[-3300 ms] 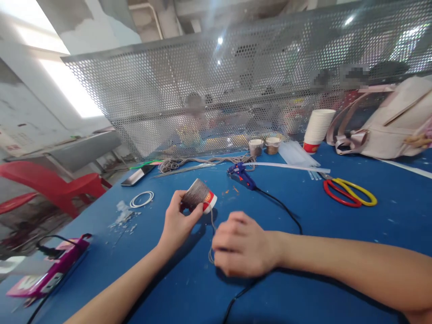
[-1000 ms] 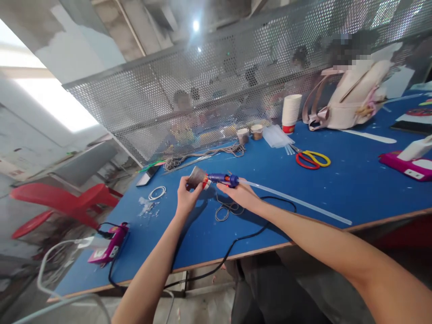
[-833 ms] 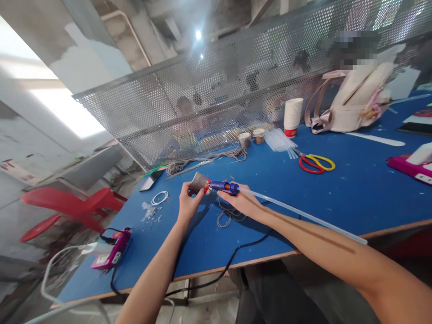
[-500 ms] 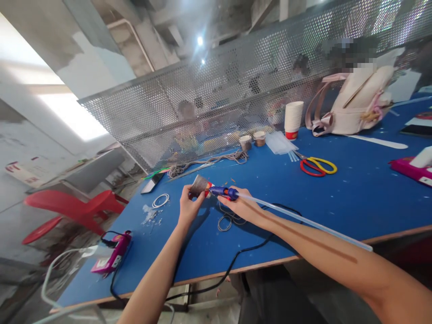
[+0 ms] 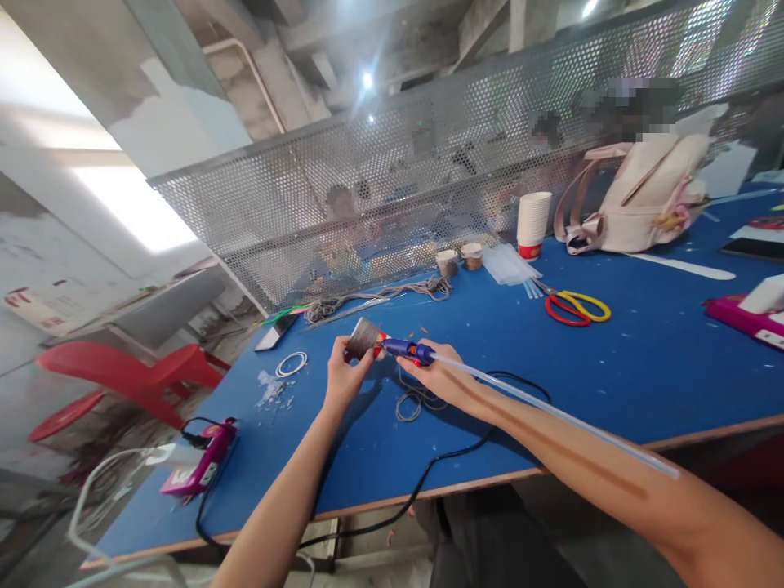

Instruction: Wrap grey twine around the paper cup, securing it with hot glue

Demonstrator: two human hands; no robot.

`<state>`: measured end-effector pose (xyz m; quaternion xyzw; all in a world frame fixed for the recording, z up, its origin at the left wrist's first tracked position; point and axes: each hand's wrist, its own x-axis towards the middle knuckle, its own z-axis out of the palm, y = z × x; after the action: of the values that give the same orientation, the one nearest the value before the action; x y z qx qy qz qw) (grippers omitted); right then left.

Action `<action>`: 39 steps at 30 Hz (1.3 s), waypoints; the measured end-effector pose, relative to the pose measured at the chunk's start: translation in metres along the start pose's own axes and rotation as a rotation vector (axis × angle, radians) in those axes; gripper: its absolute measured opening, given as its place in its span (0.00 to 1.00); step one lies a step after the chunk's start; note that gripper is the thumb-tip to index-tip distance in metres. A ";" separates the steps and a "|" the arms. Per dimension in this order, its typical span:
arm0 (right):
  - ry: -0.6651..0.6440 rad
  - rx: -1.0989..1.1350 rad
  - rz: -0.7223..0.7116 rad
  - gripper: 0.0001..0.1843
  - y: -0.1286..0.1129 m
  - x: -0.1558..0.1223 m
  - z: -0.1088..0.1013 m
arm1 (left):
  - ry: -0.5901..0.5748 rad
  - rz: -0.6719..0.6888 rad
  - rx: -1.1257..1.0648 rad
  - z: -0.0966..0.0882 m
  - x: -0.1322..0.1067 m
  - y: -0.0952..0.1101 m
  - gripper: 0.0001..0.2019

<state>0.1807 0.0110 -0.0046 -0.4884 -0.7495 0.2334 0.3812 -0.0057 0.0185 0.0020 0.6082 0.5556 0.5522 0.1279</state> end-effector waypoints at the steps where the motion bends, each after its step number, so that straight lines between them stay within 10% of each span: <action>1: 0.001 -0.004 0.001 0.12 0.000 0.000 0.000 | 0.001 0.000 0.000 0.000 0.000 0.000 0.11; 39: 0.042 0.010 -0.026 0.13 0.006 0.004 -0.003 | -0.006 0.022 -0.039 -0.001 -0.001 0.002 0.11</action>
<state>0.1851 0.0171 -0.0058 -0.4814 -0.7465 0.2216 0.4022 -0.0054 0.0164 0.0030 0.6135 0.5376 0.5625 0.1353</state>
